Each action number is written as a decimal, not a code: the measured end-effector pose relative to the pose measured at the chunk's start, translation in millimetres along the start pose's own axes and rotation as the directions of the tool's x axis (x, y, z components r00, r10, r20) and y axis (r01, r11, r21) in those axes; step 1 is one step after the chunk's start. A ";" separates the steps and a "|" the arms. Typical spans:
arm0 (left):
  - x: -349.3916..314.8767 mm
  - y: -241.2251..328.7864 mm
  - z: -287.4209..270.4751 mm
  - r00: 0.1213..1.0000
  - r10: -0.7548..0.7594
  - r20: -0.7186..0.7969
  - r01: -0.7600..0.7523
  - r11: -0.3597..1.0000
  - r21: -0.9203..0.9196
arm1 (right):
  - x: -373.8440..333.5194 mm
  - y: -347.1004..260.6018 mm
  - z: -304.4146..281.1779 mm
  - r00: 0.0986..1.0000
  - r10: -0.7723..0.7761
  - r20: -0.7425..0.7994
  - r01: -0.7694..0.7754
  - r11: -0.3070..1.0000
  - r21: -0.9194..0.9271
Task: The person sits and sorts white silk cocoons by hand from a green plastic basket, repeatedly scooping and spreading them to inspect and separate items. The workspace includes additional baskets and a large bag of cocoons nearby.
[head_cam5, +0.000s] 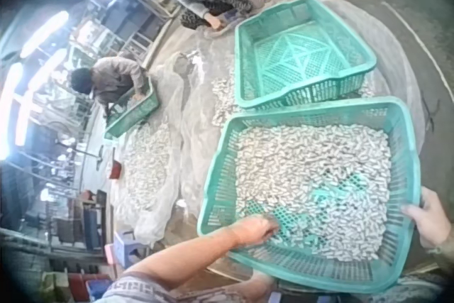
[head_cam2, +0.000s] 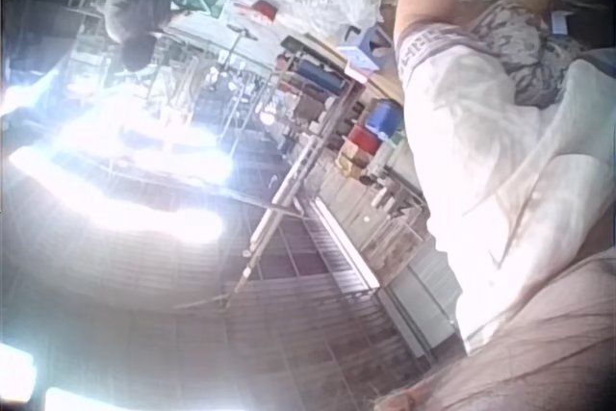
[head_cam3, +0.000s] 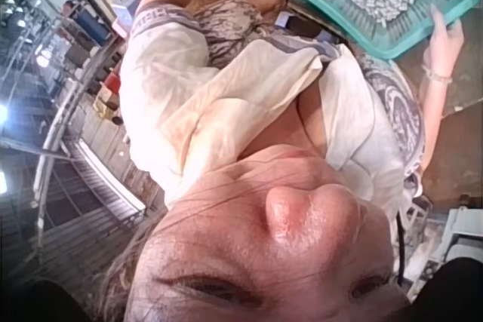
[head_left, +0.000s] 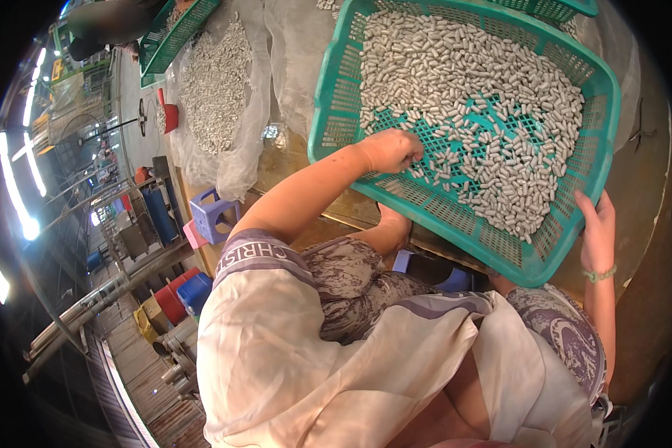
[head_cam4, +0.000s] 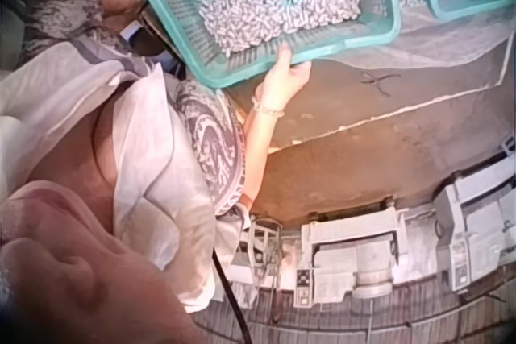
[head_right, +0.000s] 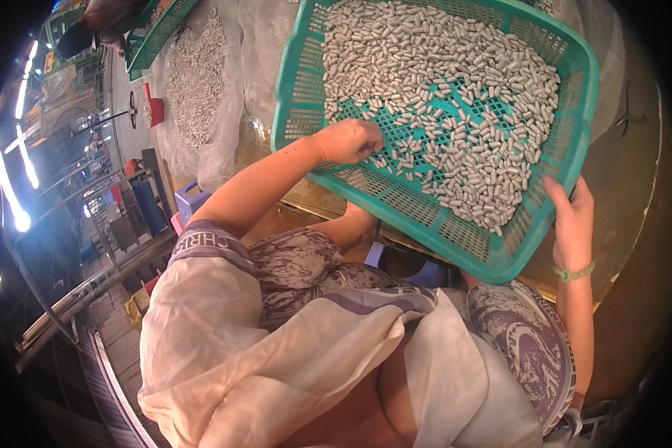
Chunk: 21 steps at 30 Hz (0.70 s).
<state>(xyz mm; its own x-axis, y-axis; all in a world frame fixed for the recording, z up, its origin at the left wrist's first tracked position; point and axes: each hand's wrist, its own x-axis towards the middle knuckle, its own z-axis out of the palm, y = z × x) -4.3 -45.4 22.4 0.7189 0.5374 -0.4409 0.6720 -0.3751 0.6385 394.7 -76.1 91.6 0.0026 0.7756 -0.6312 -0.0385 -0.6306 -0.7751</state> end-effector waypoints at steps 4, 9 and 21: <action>6.2 1.4 4.3 0.996 -0.020 0.086 -0.008 0.950 0.314 | -0.8 -1.2 -0.1 1.000 0.018 0.008 -0.018 1.000 -0.006; 4.1 -2.2 5.9 0.997 0.079 0.002 -0.074 0.934 0.348 | 0.2 0.3 -0.3 1.000 -0.001 -0.003 0.001 1.000 -0.007; 3.1 0.8 7.4 1.000 -0.014 -0.018 0.012 0.998 -0.068 | -0.1 0.0 0.6 0.999 0.034 -0.025 -0.034 0.999 0.004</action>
<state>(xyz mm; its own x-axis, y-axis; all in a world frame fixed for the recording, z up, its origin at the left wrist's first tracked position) -0.2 -49.6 16.9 0.7064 0.5558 -0.4383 0.6672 -0.3162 0.6744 394.1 -76.2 91.7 0.0261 0.7530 -0.6575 -0.0423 -0.6563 -0.7533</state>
